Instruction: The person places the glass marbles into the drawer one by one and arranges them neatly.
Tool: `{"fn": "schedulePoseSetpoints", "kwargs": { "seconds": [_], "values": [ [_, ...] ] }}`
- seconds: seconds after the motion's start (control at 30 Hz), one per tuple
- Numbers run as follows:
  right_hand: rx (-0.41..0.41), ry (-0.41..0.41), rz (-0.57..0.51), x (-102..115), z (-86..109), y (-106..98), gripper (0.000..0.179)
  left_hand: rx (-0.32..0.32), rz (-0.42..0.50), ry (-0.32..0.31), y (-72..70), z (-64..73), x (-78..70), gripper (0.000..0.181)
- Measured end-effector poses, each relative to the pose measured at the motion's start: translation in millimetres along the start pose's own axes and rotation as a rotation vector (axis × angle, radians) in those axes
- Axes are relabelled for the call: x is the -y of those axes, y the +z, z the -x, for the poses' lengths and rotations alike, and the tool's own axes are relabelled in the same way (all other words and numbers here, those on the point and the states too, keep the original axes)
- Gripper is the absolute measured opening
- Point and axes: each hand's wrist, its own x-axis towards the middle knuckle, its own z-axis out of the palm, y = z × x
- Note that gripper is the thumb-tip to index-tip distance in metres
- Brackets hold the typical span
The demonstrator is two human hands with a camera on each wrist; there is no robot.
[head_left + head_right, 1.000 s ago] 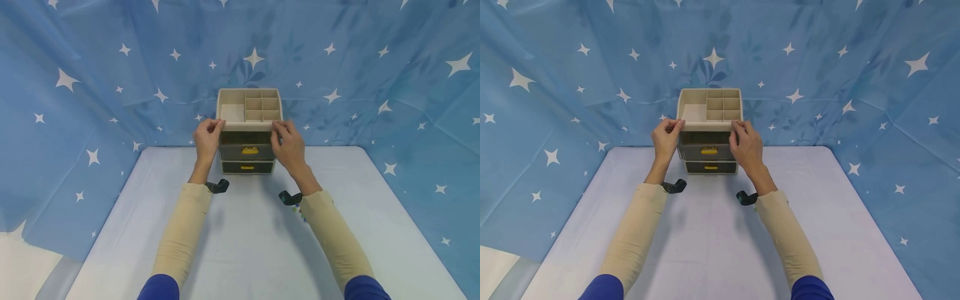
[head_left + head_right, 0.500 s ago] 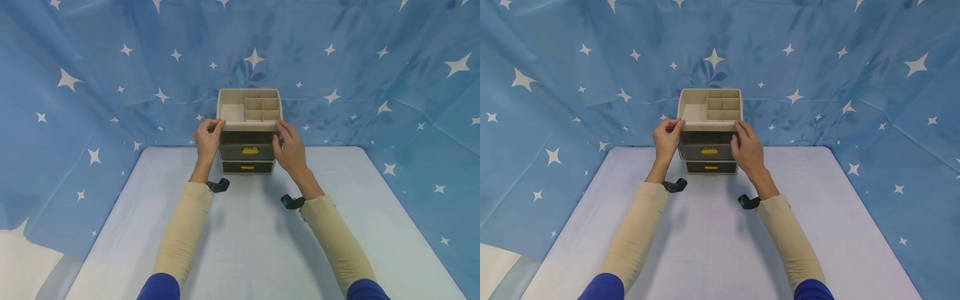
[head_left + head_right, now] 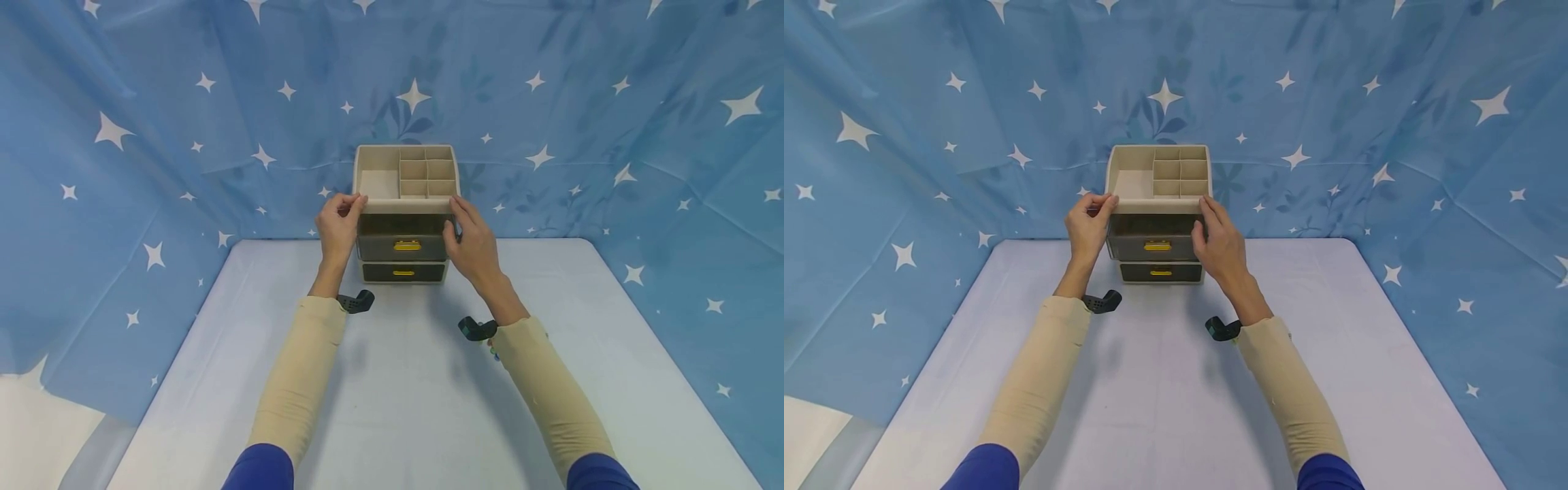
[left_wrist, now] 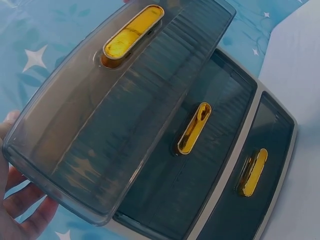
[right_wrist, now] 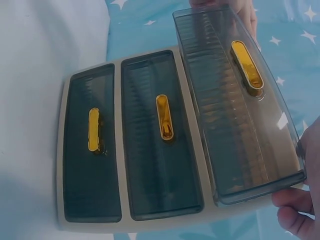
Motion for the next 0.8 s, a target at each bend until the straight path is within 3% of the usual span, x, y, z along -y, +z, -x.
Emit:
{"fn": "schedulePoseSetpoints", "kwargs": {
  "seconds": [0.8],
  "values": [
    [-0.009,0.049,-0.005,0.3,8.2,-16.1,0.038,0.006,0.037,-0.001,-1.6,-1.7,3.6,0.025]
  ]
}}
